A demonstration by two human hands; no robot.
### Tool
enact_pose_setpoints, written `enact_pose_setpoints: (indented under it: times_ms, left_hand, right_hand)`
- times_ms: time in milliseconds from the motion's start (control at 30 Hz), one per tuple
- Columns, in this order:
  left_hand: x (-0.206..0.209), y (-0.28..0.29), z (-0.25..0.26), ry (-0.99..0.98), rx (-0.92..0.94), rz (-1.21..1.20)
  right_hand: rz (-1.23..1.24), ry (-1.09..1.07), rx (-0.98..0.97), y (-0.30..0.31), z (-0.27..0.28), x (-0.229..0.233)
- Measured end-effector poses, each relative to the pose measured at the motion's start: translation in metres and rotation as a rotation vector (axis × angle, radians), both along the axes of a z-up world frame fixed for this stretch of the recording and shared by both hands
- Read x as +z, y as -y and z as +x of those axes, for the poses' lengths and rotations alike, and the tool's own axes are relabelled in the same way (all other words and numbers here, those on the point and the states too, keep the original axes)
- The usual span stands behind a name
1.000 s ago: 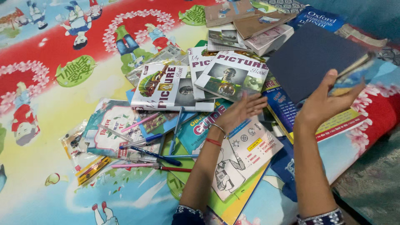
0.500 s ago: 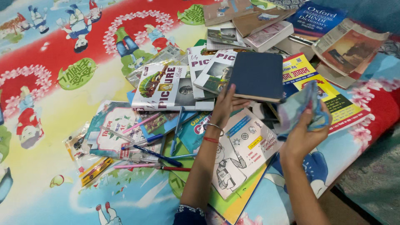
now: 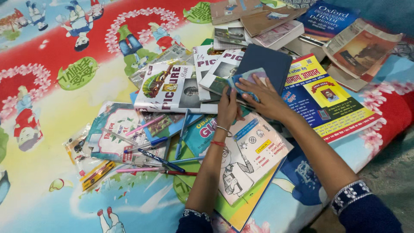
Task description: The person picks up books and notebooks from a shelf, places them onto a bed with a colorful pattern, and затем wipes the surface of a dark book with a cloth before returning items to the shelf.
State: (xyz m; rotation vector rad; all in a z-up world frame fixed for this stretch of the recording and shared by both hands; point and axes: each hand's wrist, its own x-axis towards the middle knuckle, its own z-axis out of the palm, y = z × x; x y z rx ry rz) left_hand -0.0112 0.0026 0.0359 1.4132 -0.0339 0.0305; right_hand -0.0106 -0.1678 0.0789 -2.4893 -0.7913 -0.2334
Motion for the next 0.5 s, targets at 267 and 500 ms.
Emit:
enact_pose_setpoints:
  times_ms: [267,500]
  left_hand:
    - [0.025,0.0,-0.03,0.511,0.472,0.987]
    - [-0.025,0.023,0.038,0.589,0.482,1.027]
  right_hand:
    - [-0.057,0.104,-0.038,0.006,0.014,-0.012]
    - [-0.067,0.135,-0.035,0.012,0.035,-0.02]
